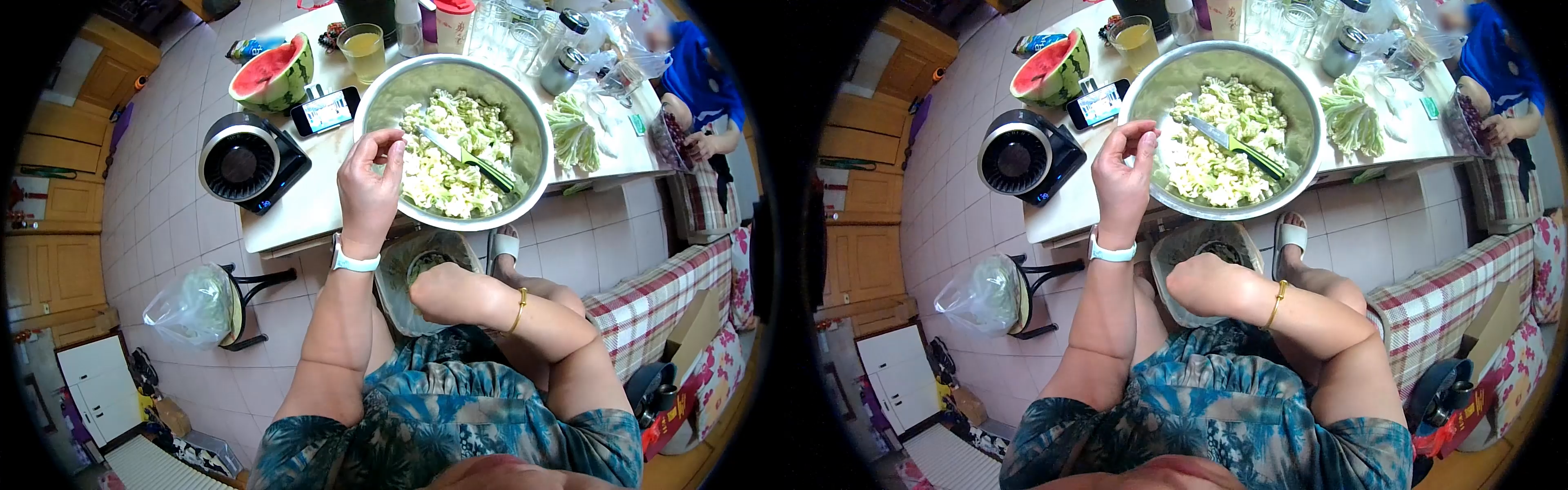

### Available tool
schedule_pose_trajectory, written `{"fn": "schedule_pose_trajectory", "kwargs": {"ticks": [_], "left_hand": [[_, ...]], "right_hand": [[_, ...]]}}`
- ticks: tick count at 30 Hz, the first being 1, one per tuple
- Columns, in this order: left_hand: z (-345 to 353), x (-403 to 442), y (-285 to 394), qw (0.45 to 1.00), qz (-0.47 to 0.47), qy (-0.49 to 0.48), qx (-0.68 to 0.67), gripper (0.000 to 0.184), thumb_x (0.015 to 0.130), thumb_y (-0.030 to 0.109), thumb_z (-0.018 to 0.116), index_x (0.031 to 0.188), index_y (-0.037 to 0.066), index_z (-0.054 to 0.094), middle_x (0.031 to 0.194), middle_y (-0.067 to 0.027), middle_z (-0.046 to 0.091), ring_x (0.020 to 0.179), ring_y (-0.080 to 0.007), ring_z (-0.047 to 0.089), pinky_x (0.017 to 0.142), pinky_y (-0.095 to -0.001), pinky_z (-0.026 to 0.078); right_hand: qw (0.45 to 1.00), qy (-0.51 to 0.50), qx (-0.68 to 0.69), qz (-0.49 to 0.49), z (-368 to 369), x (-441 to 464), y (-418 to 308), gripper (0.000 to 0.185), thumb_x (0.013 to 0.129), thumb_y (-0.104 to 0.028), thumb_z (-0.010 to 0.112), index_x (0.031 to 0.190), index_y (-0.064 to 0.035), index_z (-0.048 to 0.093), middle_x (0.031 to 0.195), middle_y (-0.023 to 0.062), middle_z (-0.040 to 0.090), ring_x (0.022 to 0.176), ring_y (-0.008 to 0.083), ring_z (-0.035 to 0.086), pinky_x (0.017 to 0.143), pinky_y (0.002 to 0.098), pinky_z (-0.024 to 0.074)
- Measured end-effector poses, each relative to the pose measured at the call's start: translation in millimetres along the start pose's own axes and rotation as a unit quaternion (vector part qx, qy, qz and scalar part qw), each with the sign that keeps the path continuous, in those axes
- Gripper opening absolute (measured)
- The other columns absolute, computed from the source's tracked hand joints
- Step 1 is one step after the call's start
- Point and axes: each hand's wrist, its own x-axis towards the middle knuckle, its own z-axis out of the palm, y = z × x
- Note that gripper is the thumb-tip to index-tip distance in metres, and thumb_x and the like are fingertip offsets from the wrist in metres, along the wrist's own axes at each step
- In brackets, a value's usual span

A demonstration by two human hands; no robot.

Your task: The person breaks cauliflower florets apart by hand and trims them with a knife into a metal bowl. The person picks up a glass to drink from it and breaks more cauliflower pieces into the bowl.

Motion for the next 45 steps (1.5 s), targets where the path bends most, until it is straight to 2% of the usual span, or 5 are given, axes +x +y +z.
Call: {"fn": "schedule_pose_trajectory", "kwargs": {"ticks": [6, 12, 20, 40, 45], "left_hand": [[-9.6, 0.1, -2.5, 0.999, 0.008, -0.012, 0.035, 0.014, 0.102, 0.008, 0.069, 0.112, -0.001, 0.073, 0.098, -0.0067, 0.076, 0.085, -0.0106, 0.069, 0.078, -0.0263, 0.056], [-11.6, -2.5, -8.2, 1.000, -0.023, 0.003, 0.003, 0.014, 0.103, 0.009, 0.068, 0.111, -0.001, 0.073, 0.097, -0.0062, 0.076, 0.085, -0.0094, 0.069, 0.077, -0.0253, 0.055], [-11.3, -5.2, -5.3, 1.000, -0.012, -0.005, 0.003, 0.012, 0.102, 0.008, 0.069, 0.108, -0.002, 0.073, 0.094, -0.0075, 0.077, 0.083, -0.0108, 0.070, 0.077, -0.0267, 0.056], [-11.3, -4.1, -0.2, 0.987, 0.029, -0.074, 0.137, 0.019, 0.094, 0.004, 0.072, 0.113, 0.003, 0.073, 0.107, -0.0108, 0.074, 0.097, -0.0266, 0.071, 0.088, -0.0372, 0.056], [5.3, -8.0, 2.0, 0.956, 0.186, -0.129, 0.186, 0.026, 0.089, 0.008, 0.076, 0.115, 0.010, 0.074, 0.121, -0.0067, 0.070, 0.114, -0.0305, 0.065, 0.100, -0.0429, 0.051]], "right_hand": [[0.999, 0.001, 0.037, -0.011, -29.6, -7.2, 1.1, 0.030, 0.087, -0.027, 0.078, 0.081, 0.0021, 0.075, 0.083, 0.0233, 0.074, 0.080, 0.0426, 0.074, 0.072, 0.0492, 0.0610], [0.903, 0.393, 0.037, 0.170, -68.1, -1.8, 66.1, 0.015, 0.091, -0.021, 0.073, 0.091, -0.0060, 0.076, 0.083, 0.0195, 0.073, 0.079, 0.0391, 0.071, 0.072, 0.0462, 0.0571], [0.930, 0.211, 0.004, 0.302, -57.9, 38.0, 88.5, 0.027, 0.085, -0.033, 0.080, 0.088, -0.0056, 0.079, 0.082, 0.0190, 0.074, 0.079, 0.0374, 0.073, 0.074, 0.0471, 0.0570], [0.899, 0.340, 0.085, 0.263, -73.3, -9.7, 111.7, 0.015, 0.089, -0.017, 0.072, 0.094, -0.0030, 0.075, 0.088, 0.0196, 0.074, 0.085, 0.0386, 0.073, 0.079, 0.0464, 0.0574], [0.906, 0.362, 0.110, 0.187, -86.3, -18.1, 94.2, 0.013, 0.089, -0.015, 0.073, 0.093, -0.0022, 0.073, 0.086, 0.0186, 0.073, 0.082, 0.0379, 0.072, 0.075, 0.0446, 0.0567]]}}
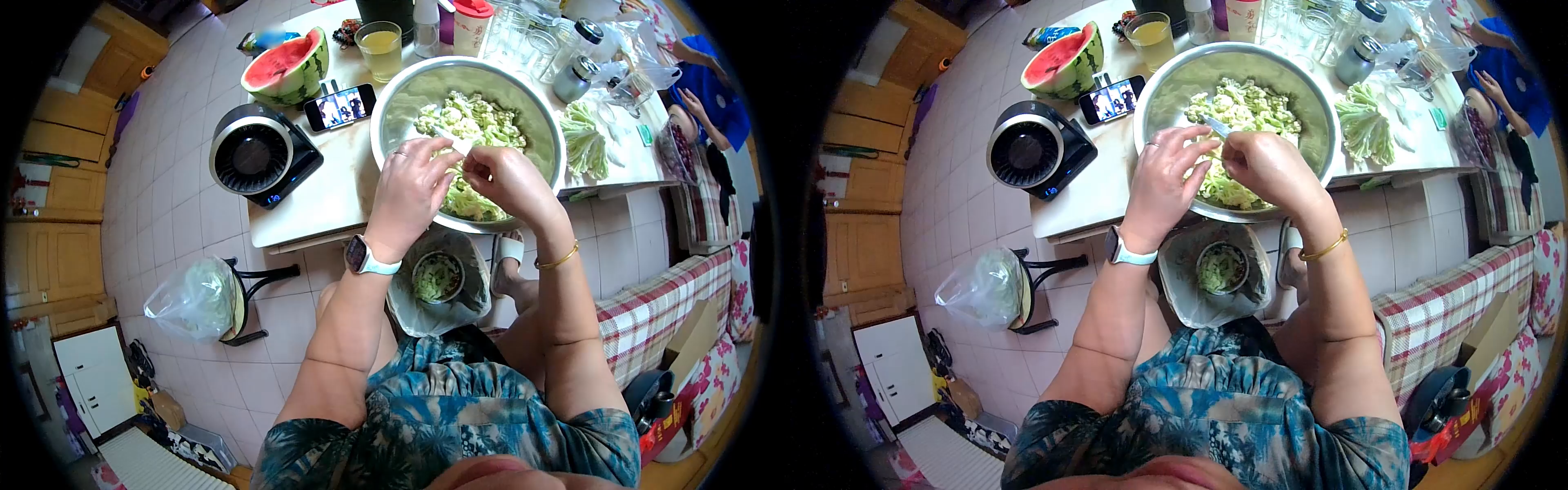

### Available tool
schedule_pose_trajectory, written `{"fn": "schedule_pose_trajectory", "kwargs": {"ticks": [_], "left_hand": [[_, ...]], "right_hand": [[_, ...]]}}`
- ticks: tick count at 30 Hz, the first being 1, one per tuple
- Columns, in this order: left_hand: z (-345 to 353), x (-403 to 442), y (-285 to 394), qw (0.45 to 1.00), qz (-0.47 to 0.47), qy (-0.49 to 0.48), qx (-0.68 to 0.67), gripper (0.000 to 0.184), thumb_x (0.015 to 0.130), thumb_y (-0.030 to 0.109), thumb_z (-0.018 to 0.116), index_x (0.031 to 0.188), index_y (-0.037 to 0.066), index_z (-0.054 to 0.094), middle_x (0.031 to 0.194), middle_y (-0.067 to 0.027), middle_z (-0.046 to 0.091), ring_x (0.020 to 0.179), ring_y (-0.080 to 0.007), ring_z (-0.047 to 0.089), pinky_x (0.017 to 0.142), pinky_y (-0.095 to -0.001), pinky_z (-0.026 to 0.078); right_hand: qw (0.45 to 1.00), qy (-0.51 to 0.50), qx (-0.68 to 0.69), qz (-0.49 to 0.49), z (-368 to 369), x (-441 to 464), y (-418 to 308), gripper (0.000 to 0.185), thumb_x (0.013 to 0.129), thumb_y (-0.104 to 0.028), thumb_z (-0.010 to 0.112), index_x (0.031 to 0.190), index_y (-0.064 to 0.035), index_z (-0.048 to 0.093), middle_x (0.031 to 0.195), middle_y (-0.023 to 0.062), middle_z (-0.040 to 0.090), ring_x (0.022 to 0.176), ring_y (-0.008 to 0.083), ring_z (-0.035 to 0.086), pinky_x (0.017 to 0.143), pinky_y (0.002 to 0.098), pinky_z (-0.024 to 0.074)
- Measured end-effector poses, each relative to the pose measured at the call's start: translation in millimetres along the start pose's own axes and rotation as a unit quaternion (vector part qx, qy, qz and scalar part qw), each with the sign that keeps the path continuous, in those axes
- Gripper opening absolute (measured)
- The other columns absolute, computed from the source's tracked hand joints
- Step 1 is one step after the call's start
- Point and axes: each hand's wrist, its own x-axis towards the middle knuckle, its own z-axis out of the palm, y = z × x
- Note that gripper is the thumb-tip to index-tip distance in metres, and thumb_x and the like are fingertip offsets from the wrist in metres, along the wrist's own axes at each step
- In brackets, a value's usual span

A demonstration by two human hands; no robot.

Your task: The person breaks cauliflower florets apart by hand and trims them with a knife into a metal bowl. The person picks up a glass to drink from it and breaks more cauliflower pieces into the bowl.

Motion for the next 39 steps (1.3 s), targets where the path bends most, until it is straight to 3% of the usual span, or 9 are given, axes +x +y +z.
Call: {"fn": "schedule_pose_trajectory", "kwargs": {"ticks": [8, 16, 19, 22, 25, 28, 31, 35, 39], "left_hand": [[3.7, 3.7, 1.7, 1.000, 0.000, 0.006, 0.021, 0.008, 0.093, 0.012, 0.073, 0.097, 0.005, 0.074, 0.100, -0.0090, 0.068, 0.096, -0.0324, 0.063, 0.084, -0.0443, 0.050], [4.9, 10.0, 7.0, 0.997, -0.017, 0.060, -0.048, 0.013, 0.095, 0.015, 0.072, 0.091, 0.003, 0.071, 0.094, -0.0121, 0.067, 0.093, -0.0343, 0.062, 0.083, -0.0437, 0.050], [6.9, 13.9, 10.4, 0.992, 0.026, 0.117, -0.034, 0.012, 0.094, 0.015, 0.073, 0.091, 0.003, 0.071, 0.094, -0.0111, 0.068, 0.094, -0.0339, 0.063, 0.085, -0.0432, 0.050], [7.7, 15.1, 10.6, 0.986, 0.064, 0.156, -0.004, 0.010, 0.092, 0.014, 0.076, 0.092, 0.005, 0.072, 0.096, -0.0092, 0.068, 0.096, -0.0324, 0.064, 0.087, -0.0427, 0.051], [2.2, 13.0, 19.6, 0.981, 0.100, 0.164, 0.006, 0.009, 0.091, 0.014, 0.078, 0.093, 0.007, 0.073, 0.097, -0.0080, 0.068, 0.097, -0.0306, 0.065, 0.088, -0.0422, 0.050], [2.4, 8.6, 21.2, 0.982, 0.105, 0.155, -0.012, 0.010, 0.089, 0.016, 0.079, 0.094, 0.009, 0.074, 0.097, -0.0063, 0.068, 0.099, -0.0287, 0.066, 0.091, -0.0424, 0.049], [-4.0, 11.8, 17.1, 0.986, 0.074, 0.150, -0.013, 0.011, 0.088, 0.012, 0.081, 0.096, 0.008, 0.075, 0.099, -0.0081, 0.069, 0.095, -0.0294, 0.068, 0.087, -0.0405, 0.052], [7.9, 9.1, 21.7, 0.984, -0.007, 0.052, -0.169, 0.020, 0.086, 0.011, 0.083, 0.106, 0.007, 0.078, 0.102, -0.0114, 0.072, 0.095, -0.0307, 0.071, 0.083, -0.0394, 0.057], [16.6, 6.2, 29.1, 0.985, 0.009, -0.078, -0.154, 0.022, 0.090, 0.011, 0.079, 0.111, 0.006, 0.077, 0.112, -0.0145, 0.077, 0.106, -0.0297, 0.074, 0.092, -0.0373, 0.057]], "right_hand": [[0.981, 0.123, -0.029, -0.150, 6.0, -2.7, -6.8, 0.012, 0.089, -0.011, 0.072, 0.089, -0.0037, 0.063, 0.079, 0.0156, 0.068, 0.073, 0.0362, 0.069, 0.065, 0.0455, 0.0541], [0.974, 0.175, -0.083, -0.116, 25.3, -9.0, -21.2, 0.017, 0.095, -0.019, 0.069, 0.089, -0.0059, 0.059, 0.072, 0.0196, 0.064, 0.067, 0.0397, 0.068, 0.060, 0.0498, 0.0532], [0.983, 0.161, 0.037, -0.074, 20.5, -10.3, -26.5, 0.018, 0.096, -0.019, 0.066, 0.088, -0.0050, 0.057, 0.071, 0.0225, 0.061, 0.063, 0.0396, 0.064, 0.058, 0.0473, 0.0514], [0.977, 0.159, 0.126, -0.070, 26.3, -8.8, -19.8, 0.023, 0.101, -0.019, 0.061, 0.086, -0.0038, 0.055, 0.065, 0.0146, 0.059, 0.053, 0.0290, 0.056, 0.053, 0.0411, 0.0457], [0.928, 0.082, 0.363, 0.003, 25.0, -9.2, -13.0, 0.029, 0.104, -0.022, 0.055, 0.081, -0.0056, 0.053, 0.062, 0.0008, 0.051, 0.050, 0.0143, 0.041, 0.047, 0.0319, 0.0353], [0.791, 0.021, 0.607, 0.070, 3.0, -10.6, -7.2, 0.035, 0.110, -0.031, 0.050, 0.081, -0.0113, 0.052, 0.063, -0.0082, 0.039, 0.050, 0.0039, 0.029, 0.045, 0.0233, 0.0234], [0.857, -0.006, 0.514, 0.035, -38.8, -28.0, -18.4, 0.033, 0.111, -0.031, 0.052, 0.090, -0.0067, 0.062, 0.061, -0.0042, 0.050, 0.050, 0.0041, 0.041, 0.045, 0.0214, 0.0314], [0.884, -0.220, 0.412, -0.021, -74.4, -56.8, -42.6, 0.036, 0.109, -0.027, 0.059, 0.096, 0.0017, 0.075, 0.068, 0.0034, 0.068, 0.058, 0.0082, 0.061, 0.053, 0.0242, 0.0493], [0.909, -0.332, 0.199, -0.156, -62.4, -62.5, -60.6, 0.013, 0.098, -0.013, 0.072, 0.102, -0.0012, 0.077, 0.078, 0.0088, 0.074, 0.069, 0.0231, 0.073, 0.065, 0.0347, 0.0568]]}}
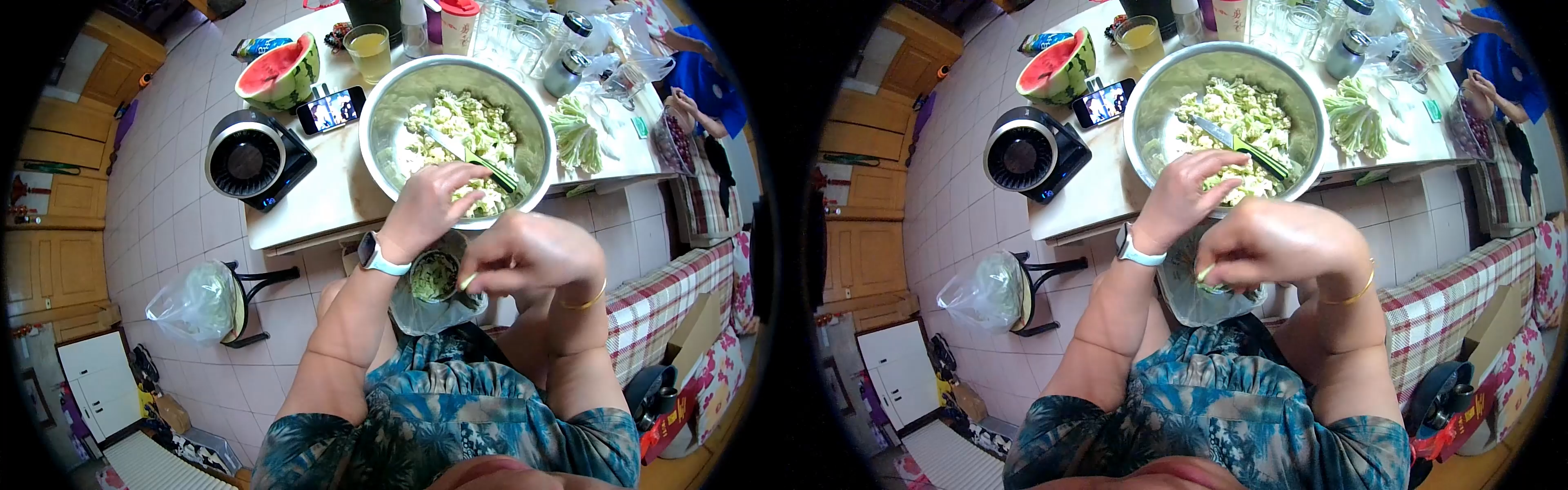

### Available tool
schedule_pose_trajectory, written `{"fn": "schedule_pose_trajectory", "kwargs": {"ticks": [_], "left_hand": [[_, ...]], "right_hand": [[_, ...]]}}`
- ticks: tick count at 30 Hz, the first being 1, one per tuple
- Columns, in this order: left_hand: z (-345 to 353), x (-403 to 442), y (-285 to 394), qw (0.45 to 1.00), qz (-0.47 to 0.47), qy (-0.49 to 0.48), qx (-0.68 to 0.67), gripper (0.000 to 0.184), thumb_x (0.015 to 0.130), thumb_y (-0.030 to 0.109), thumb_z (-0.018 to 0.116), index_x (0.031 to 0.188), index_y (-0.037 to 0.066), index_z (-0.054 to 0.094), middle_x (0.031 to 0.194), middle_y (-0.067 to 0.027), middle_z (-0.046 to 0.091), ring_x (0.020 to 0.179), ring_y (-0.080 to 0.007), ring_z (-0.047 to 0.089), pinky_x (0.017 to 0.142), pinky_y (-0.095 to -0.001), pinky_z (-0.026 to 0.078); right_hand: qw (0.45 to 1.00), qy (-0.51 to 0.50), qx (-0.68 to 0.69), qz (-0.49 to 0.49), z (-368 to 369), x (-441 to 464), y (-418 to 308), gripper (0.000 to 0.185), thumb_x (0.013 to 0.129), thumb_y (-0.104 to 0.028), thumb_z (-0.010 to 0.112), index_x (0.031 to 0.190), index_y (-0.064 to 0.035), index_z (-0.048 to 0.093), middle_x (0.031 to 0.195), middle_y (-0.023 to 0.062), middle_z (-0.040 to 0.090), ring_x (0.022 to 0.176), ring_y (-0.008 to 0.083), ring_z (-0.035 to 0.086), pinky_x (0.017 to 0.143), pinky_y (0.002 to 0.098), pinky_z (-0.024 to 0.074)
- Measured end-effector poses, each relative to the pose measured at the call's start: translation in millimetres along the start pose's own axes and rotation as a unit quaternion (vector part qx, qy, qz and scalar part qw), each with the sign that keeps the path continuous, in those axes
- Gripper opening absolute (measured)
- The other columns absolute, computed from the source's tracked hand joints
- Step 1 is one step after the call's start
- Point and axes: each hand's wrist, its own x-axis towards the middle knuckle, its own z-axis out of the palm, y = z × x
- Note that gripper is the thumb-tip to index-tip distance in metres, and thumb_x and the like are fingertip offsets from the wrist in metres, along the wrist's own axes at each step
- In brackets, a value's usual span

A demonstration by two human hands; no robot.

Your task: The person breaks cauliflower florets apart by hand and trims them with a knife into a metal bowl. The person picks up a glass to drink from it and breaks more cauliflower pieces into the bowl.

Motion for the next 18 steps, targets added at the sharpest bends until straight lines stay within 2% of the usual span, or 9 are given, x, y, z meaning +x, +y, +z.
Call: {"fn": "schedule_pose_trajectory", "kwargs": {"ticks": [2, 3, 4, 6, 7, 10, 12, 16, 18], "left_hand": [[-11.6, 1.7, -5.8, 0.998, -0.046, 0.010, -0.033, 0.022, 0.092, 0.009, 0.076, 0.114, 0.004, 0.076, 0.111, -0.0140, 0.077, 0.104, -0.0295, 0.074, 0.094, -0.0362, 0.056], [-17.1, 0.1, -11.4, 0.995, -0.065, 0.027, -0.066, 0.020, 0.096, 0.007, 0.073, 0.115, 0.001, 0.075, 0.109, -0.0115, 0.079, 0.103, -0.0235, 0.075, 0.093, -0.0337, 0.056], [-22.2, -2.2, -14.8, 0.995, -0.066, 0.027, -0.066, 0.020, 0.096, 0.007, 0.073, 0.115, 0.001, 0.075, 0.109, -0.0115, 0.079, 0.103, -0.0235, 0.075, 0.093, -0.0337, 0.056], [-30.3, -6.2, -20.6, 0.980, -0.133, 0.131, -0.076, 0.016, 0.100, 0.006, 0.069, 0.114, -0.001, 0.074, 0.105, -0.0093, 0.079, 0.100, -0.0171, 0.074, 0.091, -0.0308, 0.056], [-31.2, -6.8, -27.3, 0.976, -0.113, 0.162, -0.091, 0.014, 0.103, 0.006, 0.067, 0.113, -0.002, 0.074, 0.101, -0.0087, 0.079, 0.096, -0.0137, 0.073, 0.088, -0.0287, 0.056], [-34.5, -10.5, -28.2, 0.964, -0.143, 0.203, -0.091, 0.014, 0.103, 0.006, 0.067, 0.112, -0.002, 0.073, 0.099, -0.0094, 0.079, 0.094, -0.0136, 0.073, 0.087, -0.0286, 0.056], [-35.0, -11.5, -30.1, 0.964, -0.144, 0.204, -0.087, 0.014, 0.103, 0.007, 0.067, 0.112, -0.002, 0.073, 0.099, -0.0095, 0.079, 0.094, -0.0140, 0.074, 0.086, -0.0286, 0.057], [-35.2, -12.2, -33.7, 0.967, -0.143, 0.197, -0.069, 0.013, 0.102, 0.007, 0.068, 0.111, -0.002, 0.073, 0.099, -0.0097, 0.078, 0.094, -0.0153, 0.075, 0.085, -0.0289, 0.057], [-36.8, -12.7, -32.9, 0.969, -0.142, 0.195, -0.058, 0.013, 0.102, 0.007, 0.068, 0.111, -0.002, 0.073, 0.099, -0.0099, 0.078, 0.094, -0.0160, 0.076, 0.084, -0.0290, 0.057]], "right_hand": [[0.994, -0.060, -0.083, 0.033, 11.4, 11.4, -2.6, 0.022, 0.092, -0.020, 0.079, 0.107, -0.0049, 0.076, 0.082, 0.0112, 0.075, 0.073, 0.0302, 0.072, 0.067, 0.0384, 0.0549], [0.992, -0.067, -0.105, 0.018, 20.2, 17.4, 1.7, 0.025, 0.092, -0.022, 0.079, 0.109, -0.0050, 0.076, 0.082, 0.0118, 0.075, 0.072, 0.0309, 0.071, 0.067, 0.0393, 0.0548], [0.989, -0.075, -0.126, 0.004, 25.9, 21.4, 5.7, 0.027, 0.091, -0.024, 0.080, 0.110, -0.0051, 0.076, 0.081, 0.0123, 0.075, 0.071, 0.0316, 0.071, 0.066, 0.0402, 0.0547], [0.991, -0.070, -0.112, 0.029, 22.7, 22.5, 2.4, 0.028, 0.091, -0.024, 0.079, 0.111, -0.0050, 0.075, 0.081, 0.0131, 0.075, 0.071, 0.0324, 0.071, 0.066, 0.0404, 0.0550], [0.991, -0.066, -0.099, 0.055, 20.7, 23.9, 1.5, 0.029, 0.090, -0.024, 0.079, 0.112, -0.0049, 0.075, 0.081, 0.0139, 0.075, 0.071, 0.0332, 0.071, 0.067, 0.0406, 0.0554], [0.974, 0.166, -0.130, 0.085, 13.1, 30.1, 24.3, 0.023, 0.091, -0.022, 0.077, 0.105, -0.0038, 0.076, 0.084, 0.0161, 0.076, 0.077, 0.0346, 0.073, 0.071, 0.0404, 0.0573], [0.915, 0.323, -0.228, 0.081, 9.4, 50.4, 62.1, 0.017, 0.093, -0.018, 0.072, 0.100, -0.0040, 0.077, 0.090, 0.0163, 0.076, 0.084, 0.0354, 0.073, 0.077, 0.0426, 0.0576], [0.893, 0.301, -0.291, 0.166, 16.0, 67.6, 107.9, 0.016, 0.094, -0.017, 0.068, 0.097, -0.0053, 0.078, 0.094, 0.0160, 0.074, 0.089, 0.0359, 0.072, 0.082, 0.0460, 0.0565], [0.896, 0.228, -0.328, 0.195, 19.1, 72.8, 107.6, 0.018, 0.094, -0.018, 0.065, 0.095, -0.0065, 0.079, 0.092, 0.0163, 0.070, 0.089, 0.0364, 0.070, 0.082, 0.0478, 0.0556]]}}
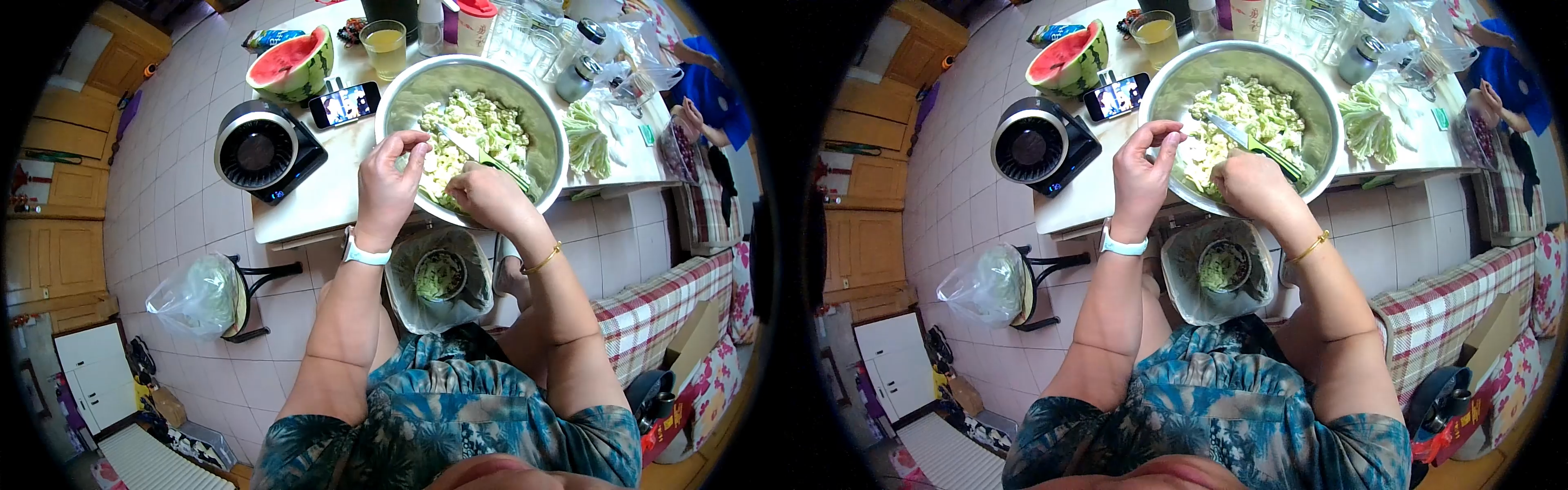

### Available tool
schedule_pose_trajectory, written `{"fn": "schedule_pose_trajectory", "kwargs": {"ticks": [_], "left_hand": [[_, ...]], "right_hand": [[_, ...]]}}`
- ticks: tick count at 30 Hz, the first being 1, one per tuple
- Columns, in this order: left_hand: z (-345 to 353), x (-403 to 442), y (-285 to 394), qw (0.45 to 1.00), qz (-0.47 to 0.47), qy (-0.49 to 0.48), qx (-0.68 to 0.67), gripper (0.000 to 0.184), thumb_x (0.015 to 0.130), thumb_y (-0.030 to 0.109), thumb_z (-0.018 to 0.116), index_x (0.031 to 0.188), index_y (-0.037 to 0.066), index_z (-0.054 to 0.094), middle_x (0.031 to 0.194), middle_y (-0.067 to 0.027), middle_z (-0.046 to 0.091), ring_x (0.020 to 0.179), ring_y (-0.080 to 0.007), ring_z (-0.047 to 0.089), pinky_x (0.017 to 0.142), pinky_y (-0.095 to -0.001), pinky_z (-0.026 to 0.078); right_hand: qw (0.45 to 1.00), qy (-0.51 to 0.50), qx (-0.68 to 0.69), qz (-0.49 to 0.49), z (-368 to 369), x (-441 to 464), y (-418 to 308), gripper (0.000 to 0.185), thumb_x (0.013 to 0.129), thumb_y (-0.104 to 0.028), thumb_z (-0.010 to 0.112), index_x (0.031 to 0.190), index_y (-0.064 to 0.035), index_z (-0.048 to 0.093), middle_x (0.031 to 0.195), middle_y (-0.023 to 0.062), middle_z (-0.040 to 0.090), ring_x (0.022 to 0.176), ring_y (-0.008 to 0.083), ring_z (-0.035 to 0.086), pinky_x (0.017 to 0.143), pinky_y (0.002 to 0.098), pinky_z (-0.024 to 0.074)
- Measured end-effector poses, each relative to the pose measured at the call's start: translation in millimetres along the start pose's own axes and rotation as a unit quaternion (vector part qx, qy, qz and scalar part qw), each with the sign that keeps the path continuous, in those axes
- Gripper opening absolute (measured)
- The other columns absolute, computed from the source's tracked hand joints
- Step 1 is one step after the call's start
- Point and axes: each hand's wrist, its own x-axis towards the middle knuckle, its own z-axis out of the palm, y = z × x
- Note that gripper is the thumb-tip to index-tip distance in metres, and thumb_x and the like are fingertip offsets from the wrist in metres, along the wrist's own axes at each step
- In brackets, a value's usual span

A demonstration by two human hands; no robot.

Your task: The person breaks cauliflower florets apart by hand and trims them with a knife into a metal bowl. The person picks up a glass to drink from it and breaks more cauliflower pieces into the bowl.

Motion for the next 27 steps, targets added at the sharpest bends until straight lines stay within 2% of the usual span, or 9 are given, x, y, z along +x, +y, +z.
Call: {"fn": "schedule_pose_trajectory", "kwargs": {"ticks": [5, 8, 10, 12, 13, 18, 24, 26, 27], "left_hand": [[-0.4, -1.7, 2.3, 1.000, 0.011, -0.008, 0.018, 0.012, 0.099, 0.006, 0.071, 0.108, -0.002, 0.073, 0.100, -0.0109, 0.078, 0.094, -0.0182, 0.077, 0.085, -0.0303, 0.058], [-1.2, -2.5, 6.3, 0.999, 0.017, -0.029, 0.042, 0.015, 0.096, 0.006, 0.074, 0.110, 0.000, 0.074, 0.103, -0.0113, 0.077, 0.098, -0.0217, 0.076, 0.088, -0.0329, 0.057], [-0.9, -2.6, 7.5, 0.997, 0.024, -0.045, 0.063, 0.019, 0.093, 0.007, 0.075, 0.111, 0.002, 0.074, 0.106, -0.0116, 0.077, 0.101, -0.0246, 0.075, 0.091, -0.0351, 0.057], [3.3, -2.7, 7.6, 0.978, 0.127, -0.089, 0.138, 0.026, 0.089, 0.009, 0.077, 0.115, 0.005, 0.073, 0.114, -0.0119, 0.074, 0.109, -0.0301, 0.071, 0.098, -0.0403, 0.054], [6.5, -4.1, 8.5, 0.976, 0.131, -0.104, 0.141, 0.030, 0.088, 0.011, 0.078, 0.117, 0.007, 0.073, 0.119, -0.0115, 0.073, 0.114, -0.0320, 0.068, 0.100, -0.0430, 0.052], [13.0, -4.0, 8.3, 0.968, 0.139, -0.100, 0.183, 0.027, 0.088, 0.011, 0.078, 0.114, 0.007, 0.074, 0.113, -0.0103, 0.072, 0.109, -0.0304, 0.068, 0.094, -0.0426, 0.053], [17.7, -0.9, 8.1, 0.961, 0.181, -0.066, 0.198, 0.016, 0.092, 0.012, 0.075, 0.106, 0.005, 0.070, 0.104, -0.0127, 0.070, 0.098, -0.0345, 0.066, 0.089, -0.0453, 0.051], [21.2, -3.7, 3.7, 0.977, 0.099, -0.116, 0.149, 0.014, 0.095, 0.013, 0.072, 0.103, 0.002, 0.067, 0.101, -0.0154, 0.069, 0.098, -0.0374, 0.065, 0.088, -0.0467, 0.051], [21.5, -4.4, 3.2, 0.977, 0.099, -0.116, 0.149, 0.014, 0.095, 0.013, 0.072, 0.103, 0.002, 0.067, 0.101, -0.0154, 0.069, 0.098, -0.0374, 0.065, 0.088, -0.0467, 0.051]], "right_hand": [[0.999, -0.027, -0.011, -0.016, 13.6, 6.4, 11.4, 0.017, 0.093, -0.018, 0.066, 0.092, -0.0052, 0.078, 0.092, 0.0171, 0.070, 0.089, 0.0378, 0.069, 0.083, 0.0477, 0.0551], [0.999, 0.029, 0.042, 0.000, 6.6, 5.6, 11.5, 0.010, 0.089, -0.012, 0.071, 0.091, -0.0025, 0.075, 0.093, 0.0171, 0.072, 0.088, 0.0370, 0.070, 0.082, 0.0458, 0.0560], [0.982, 0.151, 0.109, -0.017, -9.0, 3.5, 6.8, 0.008, 0.084, -0.003, 0.075, 0.092, -0.0007, 0.073, 0.092, 0.0174, 0.073, 0.087, 0.0332, 0.072, 0.079, 0.0420, 0.0567], [0.977, 0.161, 0.142, -0.007, -15.5, 6.0, 6.4, 0.010, 0.082, -0.004, 0.076, 0.091, -0.0027, 0.072, 0.093, 0.0174, 0.073, 0.088, 0.0360, 0.072, 0.079, 0.0449, 0.0573], [0.973, 0.154, 0.173, -0.007, -20.9, 4.7, 5.7, 0.011, 0.082, -0.003, 0.075, 0.093, -0.0024, 0.070, 0.092, 0.0165, 0.073, 0.087, 0.0353, 0.072, 0.078, 0.0439, 0.0573], [0.962, 0.185, 0.184, -0.079, -24.0, 0.3, 8.2, 0.020, 0.080, 0.003, 0.075, 0.097, -0.0031, 0.066, 0.093, 0.0138, 0.071, 0.088, 0.0323, 0.070, 0.079, 0.0422, 0.0568], [0.948, 0.253, 0.147, -0.127, -28.0, -1.5, 4.7, 0.020, 0.082, 0.003, 0.074, 0.100, -0.0044, 0.067, 0.094, 0.0123, 0.069, 0.094, 0.0347, 0.067, 0.082, 0.0439, 0.0551], [0.947, 0.259, 0.128, -0.142, -27.6, -1.6, 5.5, 0.019, 0.083, 0.002, 0.074, 0.100, -0.0044, 0.068, 0.094, 0.0122, 0.069, 0.095, 0.0353, 0.066, 0.082, 0.0443, 0.0547], [0.949, 0.256, 0.115, -0.144, -27.5, -1.6, 5.5, 0.018, 0.083, 0.001, 0.074, 0.100, -0.0043, 0.068, 0.095, 0.0125, 0.068, 0.095, 0.0352, 0.065, 0.082, 0.0447, 0.0545]]}}
